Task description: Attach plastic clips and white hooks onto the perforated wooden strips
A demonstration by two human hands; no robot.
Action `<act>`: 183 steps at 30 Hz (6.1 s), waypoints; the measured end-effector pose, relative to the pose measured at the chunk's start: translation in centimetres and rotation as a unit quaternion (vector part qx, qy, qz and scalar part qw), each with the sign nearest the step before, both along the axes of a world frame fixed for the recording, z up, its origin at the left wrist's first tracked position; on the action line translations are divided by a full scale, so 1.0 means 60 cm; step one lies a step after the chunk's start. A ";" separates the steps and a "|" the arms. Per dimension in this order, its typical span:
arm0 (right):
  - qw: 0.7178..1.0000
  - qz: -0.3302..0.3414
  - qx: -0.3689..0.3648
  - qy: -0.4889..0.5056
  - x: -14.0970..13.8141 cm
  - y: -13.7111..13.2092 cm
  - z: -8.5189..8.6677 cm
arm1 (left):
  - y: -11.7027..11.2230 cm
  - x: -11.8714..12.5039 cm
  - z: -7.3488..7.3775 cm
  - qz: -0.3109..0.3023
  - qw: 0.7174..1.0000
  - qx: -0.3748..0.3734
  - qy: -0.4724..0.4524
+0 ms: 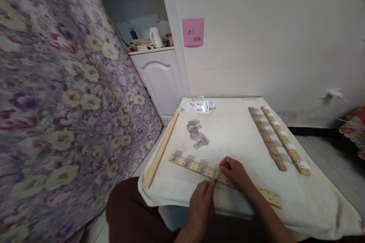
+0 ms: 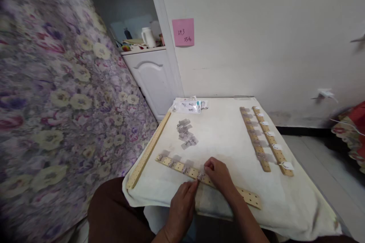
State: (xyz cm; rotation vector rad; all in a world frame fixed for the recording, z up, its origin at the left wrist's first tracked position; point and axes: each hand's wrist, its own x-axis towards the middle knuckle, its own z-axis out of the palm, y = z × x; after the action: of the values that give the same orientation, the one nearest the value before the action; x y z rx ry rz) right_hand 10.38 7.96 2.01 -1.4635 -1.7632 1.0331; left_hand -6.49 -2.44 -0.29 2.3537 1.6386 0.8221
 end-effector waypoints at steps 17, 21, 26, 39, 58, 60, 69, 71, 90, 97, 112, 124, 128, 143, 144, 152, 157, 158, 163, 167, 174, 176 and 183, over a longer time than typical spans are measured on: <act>1.000 0.014 0.006 -0.010 0.001 -0.003 0.001 | 0.001 0.002 -0.005 0.006 1.000 0.006 0.029; 1.000 0.008 -0.001 -0.017 -0.001 -0.005 0.003 | 0.000 0.003 -0.002 0.011 1.000 0.007 0.029; 0.999 0.001 -0.008 -0.040 -0.002 -0.007 0.005 | 0.002 0.004 0.001 0.010 1.000 0.007 0.024; 0.999 -0.006 0.004 -0.045 -0.003 -0.009 0.006 | 0.004 0.002 0.003 0.000 0.999 0.023 0.032; 0.999 0.001 -0.031 -0.039 -0.002 0.002 -0.003 | 0.009 0.003 0.004 0.008 0.998 0.020 0.066; 0.999 0.008 -0.038 -0.039 -0.002 0.004 -0.003 | 0.010 0.002 0.002 0.006 0.997 0.024 0.069; 0.999 0.012 -0.033 -0.039 -0.001 0.002 0.004 | 0.010 0.001 0.001 0.014 0.997 0.019 0.071; 0.999 0.012 -0.028 -0.034 0.001 0.001 0.002 | 0.009 0.000 0.002 0.014 0.998 0.017 0.063; 0.997 -0.030 0.024 0.069 0.033 -0.004 -0.002 | 0.016 -0.024 0.055 0.009 0.993 0.003 -0.121; 0.996 -0.041 0.034 0.078 0.044 -0.001 0.005 | 0.122 -0.077 0.144 0.152 0.988 -0.025 -0.011; 0.995 -0.050 0.034 0.075 0.046 -0.002 0.024 | 0.287 -0.048 0.117 0.197 0.973 -0.107 0.047; 0.963 -0.035 -0.031 0.266 0.033 -0.009 0.035 | 0.233 -0.014 0.183 0.090 0.952 -0.160 -0.246; 0.933 -0.004 -0.069 0.354 0.032 -0.017 0.049 | 0.191 0.035 0.191 0.052 0.922 -0.200 -0.329; 0.916 0.129 -0.127 0.357 0.049 -0.040 0.056 | 0.097 0.079 0.169 0.025 0.938 -0.132 -0.320; 0.916 0.137 -0.130 0.353 0.052 -0.040 0.057 | 0.096 0.079 0.168 0.036 0.939 -0.132 -0.316; 0.949 0.058 -0.070 0.302 0.066 -0.031 0.059 | 0.080 0.084 0.142 0.104 0.910 -0.160 -0.368; 0.939 0.033 -0.101 0.327 0.063 -0.029 0.052 | 0.068 0.095 0.116 0.129 0.860 -0.169 -0.464; 0.937 0.039 -0.113 0.327 0.062 -0.030 0.050 | 0.067 0.097 0.113 0.136 0.856 -0.164 -0.471; 0.935 0.047 -0.130 0.325 0.059 -0.034 0.049 | 0.057 0.106 0.111 0.138 0.843 -0.172 -0.491; 0.958 0.017 -0.075 0.277 0.066 -0.032 0.054 | 0.041 0.114 0.102 0.096 0.832 -0.216 -0.502; 0.983 0.034 -0.041 0.178 0.093 -0.023 0.037 | 0.001 0.090 0.062 0.040 0.890 -0.241 -0.385; 0.987 0.033 -0.034 0.156 0.095 -0.022 0.035 | -0.007 0.082 0.057 0.032 0.926 -0.213 -0.310; 0.991 0.054 -0.037 0.119 0.098 -0.018 0.028 | -0.014 0.079 0.057 -0.073 0.985 -0.104 -0.116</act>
State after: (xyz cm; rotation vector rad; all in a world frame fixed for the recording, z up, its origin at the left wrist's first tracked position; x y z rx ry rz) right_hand 16.23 6.89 3.67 -1.2393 -1.6624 1.2846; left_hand -1.72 -3.27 3.11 2.1166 1.3690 0.8180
